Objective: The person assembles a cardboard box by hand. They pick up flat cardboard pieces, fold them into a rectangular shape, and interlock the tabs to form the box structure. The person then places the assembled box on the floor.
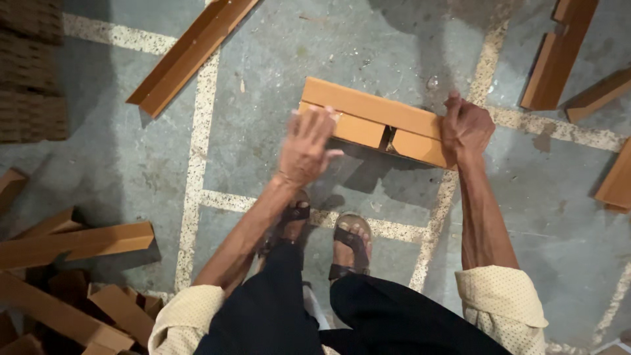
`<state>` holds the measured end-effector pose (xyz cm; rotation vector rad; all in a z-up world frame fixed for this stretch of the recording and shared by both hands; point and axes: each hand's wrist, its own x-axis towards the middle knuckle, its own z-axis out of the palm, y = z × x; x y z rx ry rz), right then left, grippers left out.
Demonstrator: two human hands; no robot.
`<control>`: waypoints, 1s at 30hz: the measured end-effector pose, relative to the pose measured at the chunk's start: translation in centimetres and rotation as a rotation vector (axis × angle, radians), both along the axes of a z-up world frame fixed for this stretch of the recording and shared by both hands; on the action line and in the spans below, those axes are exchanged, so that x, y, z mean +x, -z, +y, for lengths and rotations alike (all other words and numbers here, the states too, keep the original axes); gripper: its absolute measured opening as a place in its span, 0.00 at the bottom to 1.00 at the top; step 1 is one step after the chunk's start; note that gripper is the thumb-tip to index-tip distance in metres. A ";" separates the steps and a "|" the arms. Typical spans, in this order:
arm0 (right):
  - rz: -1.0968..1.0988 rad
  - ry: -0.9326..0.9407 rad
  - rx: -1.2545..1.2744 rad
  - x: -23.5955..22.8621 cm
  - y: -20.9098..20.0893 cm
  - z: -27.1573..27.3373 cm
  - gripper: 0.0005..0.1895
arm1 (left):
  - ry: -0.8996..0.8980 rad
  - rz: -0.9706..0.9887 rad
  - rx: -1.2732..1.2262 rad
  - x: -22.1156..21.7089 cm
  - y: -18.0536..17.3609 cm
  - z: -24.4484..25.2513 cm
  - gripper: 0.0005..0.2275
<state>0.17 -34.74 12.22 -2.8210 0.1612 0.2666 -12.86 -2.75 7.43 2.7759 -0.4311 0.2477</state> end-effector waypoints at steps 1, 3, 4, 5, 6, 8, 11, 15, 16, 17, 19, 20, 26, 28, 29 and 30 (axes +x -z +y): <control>-0.008 -0.020 -0.024 0.2 0.2 -0.1 0.32 | -0.114 0.078 0.000 -0.5 -0.4 1.0 0.35; 0.016 -0.043 -0.023 0.9 0.8 -0.4 0.33 | -0.320 0.216 0.001 -0.4 -1.0 2.6 0.38; 0.040 -0.055 -0.031 0.6 0.9 -0.9 0.34 | -0.328 0.149 0.021 -0.5 -1.0 2.6 0.37; 0.034 -0.037 -0.032 0.2 1.1 -1.2 0.33 | -0.336 0.083 0.041 -0.7 -0.9 2.6 0.35; 0.019 -0.027 -0.030 0.5 1.4 -1.1 0.33 | -0.353 0.006 0.063 -0.3 -0.9 2.6 0.34; 0.021 -0.007 -0.035 0.7 1.6 -1.0 0.33 | -0.282 0.056 -0.151 0.3 -0.9 0.7 0.27; 0.040 0.019 -0.039 0.8 1.5 -1.0 0.34 | -0.230 -0.058 -0.273 1.6 -1.7 -1.6 0.19; -0.009 -0.004 -0.025 0.4 1.5 -1.0 0.33 | -0.209 -0.060 -0.354 2.2 -2.7 -2.0 0.13; -0.035 -0.011 -0.026 0.5 1.5 -0.9 0.33 | -0.226 -0.054 -0.372 2.4 -2.9 -2.0 0.12; -0.038 -0.016 -0.015 0.7 1.5 -0.8 0.33 | -0.243 -0.048 -0.389 2.5 -3.1 -2.0 0.11; -0.041 -0.026 0.005 0.6 1.4 -0.9 0.33 | -0.264 -0.032 -0.424 2.6 -3.4 -2.3 0.09; -0.036 -0.012 0.006 0.6 1.3 -0.9 0.33 | -0.271 -0.025 -0.439 2.9 -3.5 -2.3 0.09; 0.005 0.009 -0.003 0.8 1.6 -0.9 0.34 | -0.251 -0.049 -0.401 3.4 -3.6 -2.6 0.11; 0.055 0.025 0.004 1.0 1.9 -1.0 0.35 | -0.249 -0.022 -0.395 3.6 -3.3 -2.6 0.10; 0.017 -0.002 0.016 0.8 2.0 -1.1 0.35 | -0.248 -0.007 -0.392 3.7 -3.3 -2.6 0.09; -0.027 -0.028 0.030 0.7 2.0 -1.3 0.35 | -0.244 0.001 -0.387 4.0 -3.2 -2.5 0.09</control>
